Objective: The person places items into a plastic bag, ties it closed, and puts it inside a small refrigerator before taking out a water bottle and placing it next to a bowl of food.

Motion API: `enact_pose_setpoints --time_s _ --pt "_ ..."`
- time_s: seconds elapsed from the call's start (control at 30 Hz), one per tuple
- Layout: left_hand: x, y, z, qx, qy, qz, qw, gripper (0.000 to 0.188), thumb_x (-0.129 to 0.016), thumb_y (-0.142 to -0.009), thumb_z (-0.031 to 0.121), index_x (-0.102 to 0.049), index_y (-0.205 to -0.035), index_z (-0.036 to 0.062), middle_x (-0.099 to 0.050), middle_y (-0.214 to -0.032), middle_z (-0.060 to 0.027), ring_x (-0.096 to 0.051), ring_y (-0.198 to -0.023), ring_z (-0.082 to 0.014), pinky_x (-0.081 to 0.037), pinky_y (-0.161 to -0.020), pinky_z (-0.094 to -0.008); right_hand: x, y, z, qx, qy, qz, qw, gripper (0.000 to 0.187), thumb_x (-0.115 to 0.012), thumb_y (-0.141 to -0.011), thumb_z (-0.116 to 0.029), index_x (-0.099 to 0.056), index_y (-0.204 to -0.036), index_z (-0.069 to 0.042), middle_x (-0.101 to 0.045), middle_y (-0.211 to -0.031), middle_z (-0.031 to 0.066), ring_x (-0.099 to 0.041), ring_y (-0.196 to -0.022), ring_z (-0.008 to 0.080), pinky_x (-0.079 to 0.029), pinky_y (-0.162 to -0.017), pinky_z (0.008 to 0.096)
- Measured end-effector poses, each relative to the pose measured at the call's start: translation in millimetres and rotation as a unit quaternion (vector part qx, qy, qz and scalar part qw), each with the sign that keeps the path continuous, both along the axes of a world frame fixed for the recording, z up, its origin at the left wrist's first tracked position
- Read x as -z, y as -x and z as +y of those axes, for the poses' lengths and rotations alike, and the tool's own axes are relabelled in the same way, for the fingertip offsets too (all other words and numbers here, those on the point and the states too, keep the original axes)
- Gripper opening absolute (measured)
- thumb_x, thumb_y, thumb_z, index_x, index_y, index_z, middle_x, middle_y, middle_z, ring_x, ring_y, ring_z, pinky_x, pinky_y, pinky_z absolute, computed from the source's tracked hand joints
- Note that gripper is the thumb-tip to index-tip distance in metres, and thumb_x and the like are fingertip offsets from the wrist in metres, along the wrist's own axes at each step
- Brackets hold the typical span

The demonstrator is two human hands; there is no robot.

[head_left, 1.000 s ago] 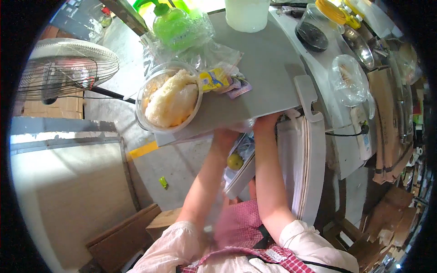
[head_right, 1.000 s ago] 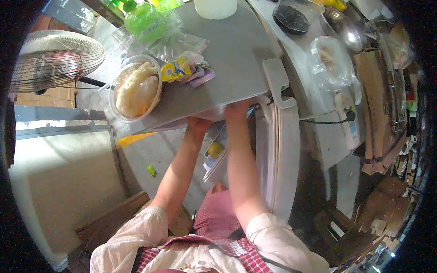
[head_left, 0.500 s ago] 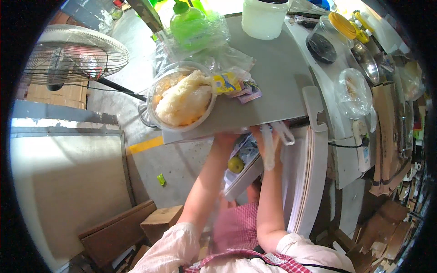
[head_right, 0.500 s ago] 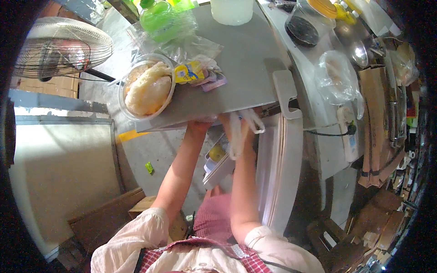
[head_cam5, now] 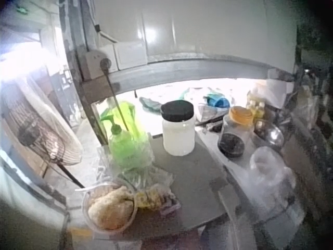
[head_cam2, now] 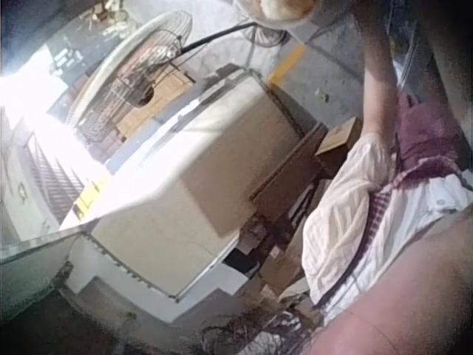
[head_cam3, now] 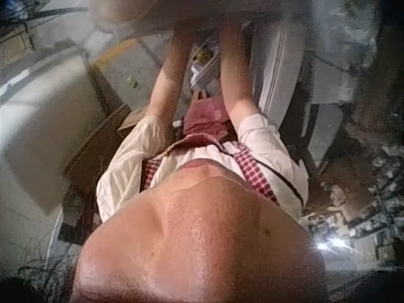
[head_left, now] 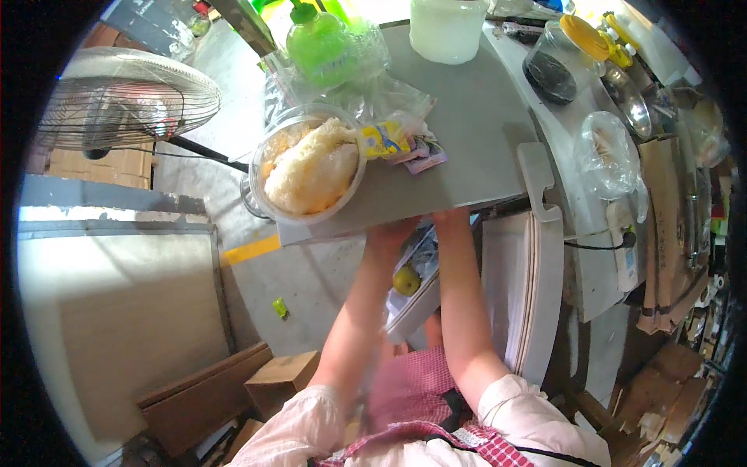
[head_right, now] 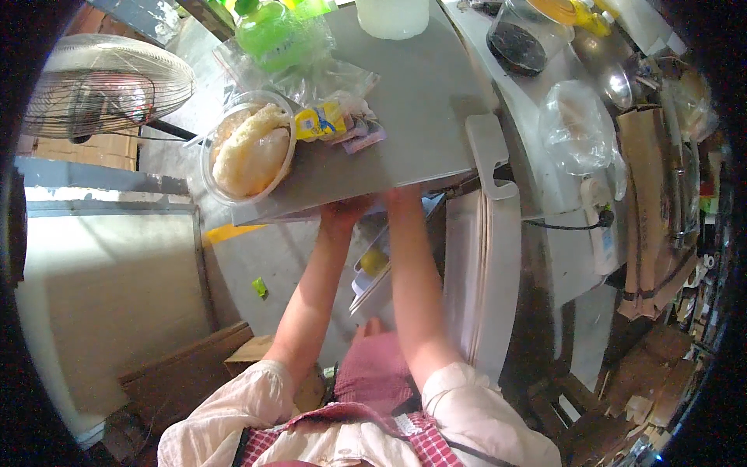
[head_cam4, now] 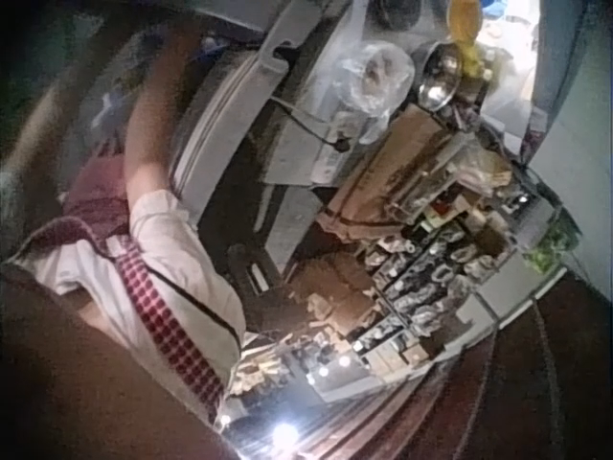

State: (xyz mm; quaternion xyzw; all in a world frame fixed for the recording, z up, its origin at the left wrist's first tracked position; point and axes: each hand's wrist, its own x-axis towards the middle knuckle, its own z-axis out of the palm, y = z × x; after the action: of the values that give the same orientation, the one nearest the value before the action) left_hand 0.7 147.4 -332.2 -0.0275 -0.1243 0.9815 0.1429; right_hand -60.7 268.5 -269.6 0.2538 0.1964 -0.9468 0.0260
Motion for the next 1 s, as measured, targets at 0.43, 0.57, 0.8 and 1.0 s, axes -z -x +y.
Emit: enact_pose_setpoints --time_s 0.43,0.57,0.8,1.0 --pt "-47 -33 -3 0.012 0.091 -0.058 0.994 0.049 -0.051 -0.097 0.033 -0.052 -0.136 0.0040 -0.052 -0.141 -0.0174 -0.045 -0.134 -0.0386 -0.031 -0.115 -0.0546 -45 14 38 -0.032 -0.006 -0.025 0.999 0.034 -0.059 -0.095 -0.024 -0.056 -0.125 -0.009 -0.062 -0.117 0.0086 -0.060 -0.105 0.0250 -0.055 -0.085 0.0423" --pt "-49 -26 9 0.019 0.145 -0.128 0.981 0.051 -0.061 -0.092 0.022 -0.048 -0.138 0.0048 -0.054 -0.137 -0.0216 -0.047 -0.131 -0.0417 -0.031 -0.116 -0.0559 -12 -26 61 0.011 -0.039 -0.008 0.999 0.033 -0.059 -0.094 -0.023 -0.057 -0.124 -0.008 -0.063 -0.116 0.0098 -0.061 -0.104 0.0254 -0.055 -0.085 0.0412" --pt "-37 -30 4 0.104 0.157 -0.076 0.979 0.049 -0.061 -0.093 0.030 -0.050 -0.136 0.0074 -0.052 -0.137 -0.0257 -0.048 -0.129 -0.0429 -0.035 -0.113 -0.0566 26 -173 44 0.050 -0.295 -0.072 0.952 0.033 -0.059 -0.082 0.001 -0.060 -0.115 -0.002 -0.061 -0.107 0.0086 -0.060 -0.088 0.0193 -0.051 -0.081 0.0330" --pt "-29 -34 3 0.146 0.320 -0.251 0.902 0.071 -0.055 -0.092 0.061 -0.051 -0.116 -0.0063 -0.060 -0.109 -0.0192 -0.060 -0.103 -0.0367 -0.043 -0.101 -0.0608 66 -268 39 -0.102 -0.513 -0.091 0.847 0.034 -0.064 -0.084 -0.003 -0.060 -0.117 0.000 -0.060 -0.105 0.0079 -0.058 -0.087 0.0178 -0.048 -0.078 0.0297"
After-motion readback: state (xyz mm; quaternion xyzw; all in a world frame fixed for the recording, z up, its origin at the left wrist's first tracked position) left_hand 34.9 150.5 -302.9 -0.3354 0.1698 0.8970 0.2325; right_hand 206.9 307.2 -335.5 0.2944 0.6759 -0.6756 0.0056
